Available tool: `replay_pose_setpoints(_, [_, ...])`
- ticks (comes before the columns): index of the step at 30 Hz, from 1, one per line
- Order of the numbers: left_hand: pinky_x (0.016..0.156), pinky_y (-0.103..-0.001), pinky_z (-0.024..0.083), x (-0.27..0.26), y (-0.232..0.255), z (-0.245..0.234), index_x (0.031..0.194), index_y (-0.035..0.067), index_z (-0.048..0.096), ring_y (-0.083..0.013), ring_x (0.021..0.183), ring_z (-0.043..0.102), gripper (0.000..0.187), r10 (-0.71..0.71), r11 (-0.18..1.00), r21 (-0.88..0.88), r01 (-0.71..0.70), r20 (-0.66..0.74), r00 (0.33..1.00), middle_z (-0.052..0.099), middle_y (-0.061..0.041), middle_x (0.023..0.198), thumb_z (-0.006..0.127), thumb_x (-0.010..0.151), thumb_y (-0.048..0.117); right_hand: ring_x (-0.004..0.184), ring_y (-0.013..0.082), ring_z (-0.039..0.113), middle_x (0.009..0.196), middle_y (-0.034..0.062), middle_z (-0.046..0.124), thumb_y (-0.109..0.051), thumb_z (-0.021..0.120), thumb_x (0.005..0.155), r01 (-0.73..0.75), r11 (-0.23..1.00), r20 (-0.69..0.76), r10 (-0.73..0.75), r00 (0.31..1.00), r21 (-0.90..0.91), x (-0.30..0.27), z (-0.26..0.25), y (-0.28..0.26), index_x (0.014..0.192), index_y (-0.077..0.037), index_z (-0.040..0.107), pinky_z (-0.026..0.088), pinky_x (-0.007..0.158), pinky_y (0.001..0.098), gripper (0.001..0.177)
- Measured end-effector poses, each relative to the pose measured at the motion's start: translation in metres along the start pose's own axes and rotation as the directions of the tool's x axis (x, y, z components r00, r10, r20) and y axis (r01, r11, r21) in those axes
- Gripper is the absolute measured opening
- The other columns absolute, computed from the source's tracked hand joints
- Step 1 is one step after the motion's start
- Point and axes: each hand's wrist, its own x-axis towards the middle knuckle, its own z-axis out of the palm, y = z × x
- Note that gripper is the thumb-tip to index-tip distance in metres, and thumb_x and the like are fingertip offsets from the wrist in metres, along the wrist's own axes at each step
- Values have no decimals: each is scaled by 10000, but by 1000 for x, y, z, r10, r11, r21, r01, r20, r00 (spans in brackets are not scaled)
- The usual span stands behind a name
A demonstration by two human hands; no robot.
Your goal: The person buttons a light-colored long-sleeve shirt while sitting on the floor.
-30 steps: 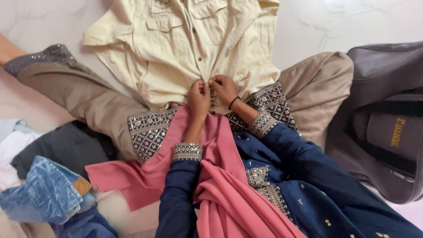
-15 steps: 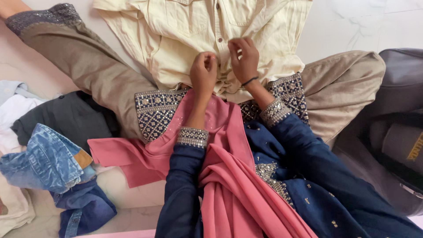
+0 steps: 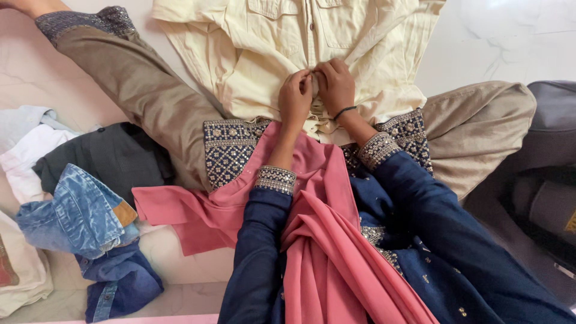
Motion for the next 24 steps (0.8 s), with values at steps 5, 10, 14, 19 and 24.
replay_pose_setpoints(5, [763, -368, 569, -7, 0, 1, 1133, 41, 686, -269, 865, 729, 195, 46, 999, 15, -45, -31, 998, 729, -126, 1013, 646, 964, 131, 893, 335, 626, 960, 132, 620, -28, 708, 948, -30, 995, 42, 26, 999, 97, -2, -8, 3, 1024, -28, 681, 502, 760, 426, 80])
replay_pose_setpoints(10, [677, -341, 558, -3, -2, -1, 1125, 34, 665, -221, 767, 712, 231, -24, 997, -75, 27, 40, 999, 710, -101, 942, 678, 940, 172, 804, 255, 665, 938, 105, 634, -27, 736, 917, -114, 967, 170, 76, 983, 228, -5, -8, 18, 1033, -36, 688, 522, 693, 348, 126])
replay_pose_setpoints(14, [671, -333, 557, -1, -3, -6, 999, 38, 666, -201, 732, 706, 179, -48, 993, -99, 56, 82, 995, 712, -81, 882, 703, 953, 207, 809, 252, 673, 941, 96, 645, -64, 752, 933, -112, 974, 198, 73, 978, 196, -5, -11, 21, 1042, -47, 689, 527, 703, 353, 128])
replay_pose_setpoints(19, [667, -340, 544, -1, -6, -2, 975, 39, 663, -203, 722, 693, 164, -26, 997, -66, 33, 98, 995, 704, -84, 868, 700, 971, 199, 833, 270, 667, 923, 109, 649, -79, 739, 904, -172, 983, 82, 167, 983, 60, -7, -3, 5, 979, -54, 696, 521, 719, 381, 91])
replay_pose_setpoints(24, [684, -347, 565, 0, -9, -5, 1003, 36, 655, -209, 739, 710, 152, -32, 986, -160, 48, 100, 994, 705, -77, 868, 667, 970, 183, 816, 268, 664, 867, 98, 655, -93, 734, 878, -287, 951, -73, 296, 952, 117, -18, 17, -2, 915, -46, 701, 522, 738, 378, 68])
